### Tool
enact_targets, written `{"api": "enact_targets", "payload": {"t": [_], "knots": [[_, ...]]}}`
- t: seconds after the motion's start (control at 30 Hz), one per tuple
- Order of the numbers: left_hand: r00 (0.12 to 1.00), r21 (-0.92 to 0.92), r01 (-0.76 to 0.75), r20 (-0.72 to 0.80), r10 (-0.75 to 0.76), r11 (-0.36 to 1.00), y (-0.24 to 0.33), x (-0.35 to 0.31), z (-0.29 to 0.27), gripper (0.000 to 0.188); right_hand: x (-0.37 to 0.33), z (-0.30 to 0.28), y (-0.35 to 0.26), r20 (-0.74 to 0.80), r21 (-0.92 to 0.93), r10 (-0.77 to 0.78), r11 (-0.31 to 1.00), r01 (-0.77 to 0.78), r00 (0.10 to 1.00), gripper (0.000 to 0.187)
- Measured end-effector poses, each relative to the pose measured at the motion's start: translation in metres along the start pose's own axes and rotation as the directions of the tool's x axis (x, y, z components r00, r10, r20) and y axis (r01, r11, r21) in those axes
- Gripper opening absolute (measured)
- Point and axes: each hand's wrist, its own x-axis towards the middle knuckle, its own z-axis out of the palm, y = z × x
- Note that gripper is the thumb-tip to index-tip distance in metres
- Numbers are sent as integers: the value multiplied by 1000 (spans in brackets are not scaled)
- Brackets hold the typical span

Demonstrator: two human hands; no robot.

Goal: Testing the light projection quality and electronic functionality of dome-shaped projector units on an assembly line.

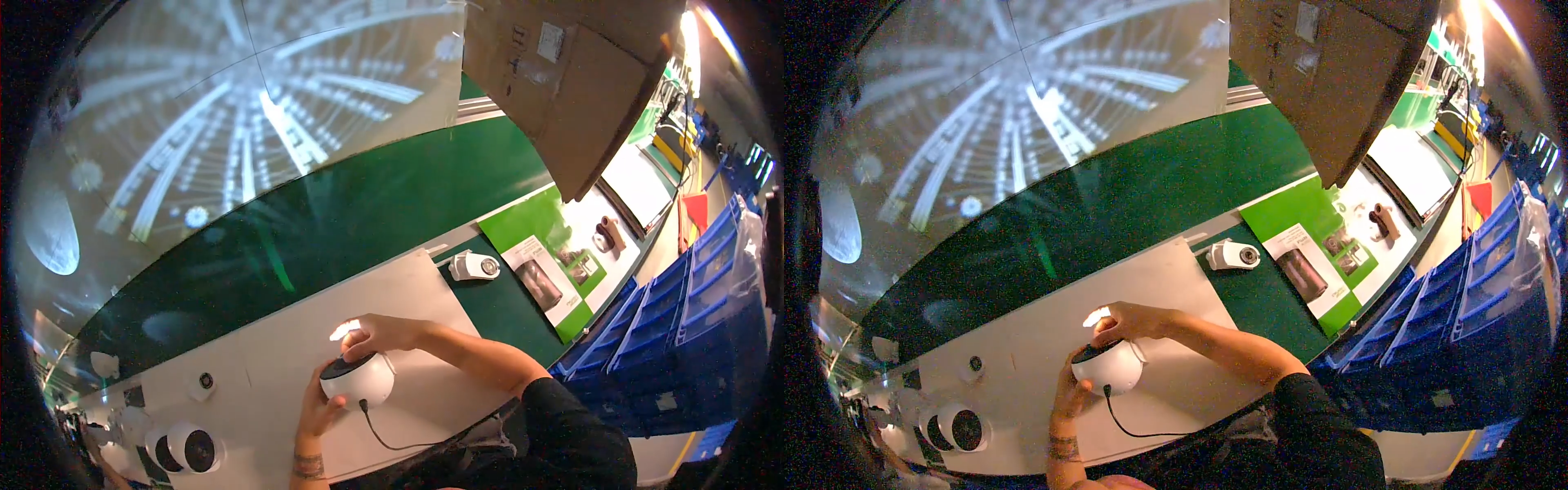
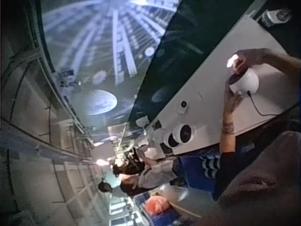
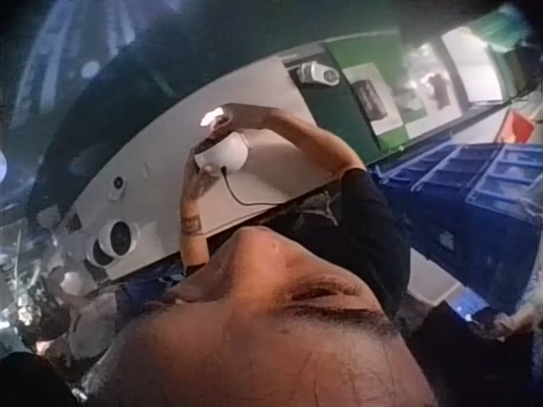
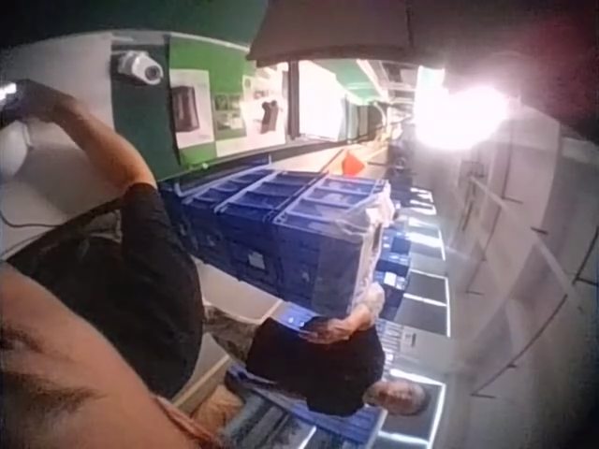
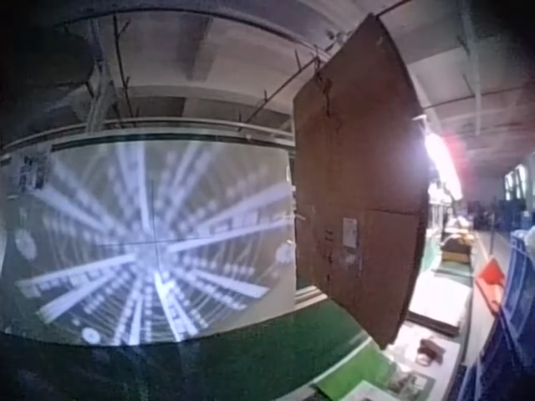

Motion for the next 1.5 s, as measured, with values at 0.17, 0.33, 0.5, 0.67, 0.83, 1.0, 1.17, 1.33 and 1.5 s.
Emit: {"api": "enact_targets", "payload": {"t": [0.17,0.33,0.5,0.67,0.83,1.0,1.17,1.33,1.5], "knots": [[1000,-36,-7,1,7,999,-8,1,-2,112,-6,3,-5,-19,-53,-31,998,30,999,66],[1000,-17,-1,5,1,1000,-3,-1,-3,110,-4,2,-7,-8,-22,-12,1000,11,1000,66],[1000,1,-7,7,7,1000,8,-2,2,110,-5,3,-4,-2,186,-68,980,68,998,63],[1000,-31,-10,14,11,999,-2,1,1,111,-5,1,-1,-20,30,-80,996,81,997,57],[999,-22,23,32,-22,999,-16,-5,-9,109,0,7,7,-44,-154,-70,986,63,997,51],[995,-17,17,-95,-18,1000,-16,6,-1,102,-4,8,-8,-21,-104,-88,991,85,996,59],[997,14,-2,-82,3,1000,-12,29,13,99,-15,18,-16,-170,-34,-144,990,140,975,56],[996,16,1,-86,0,1000,-12,30,17,96,4,2,9,-62,6,-177,984,177,982,60],[997,-3,-7,-76,7,1000,-12,30,19,93,3,12,9,-140,26,-137,990,142,981,49]]}}
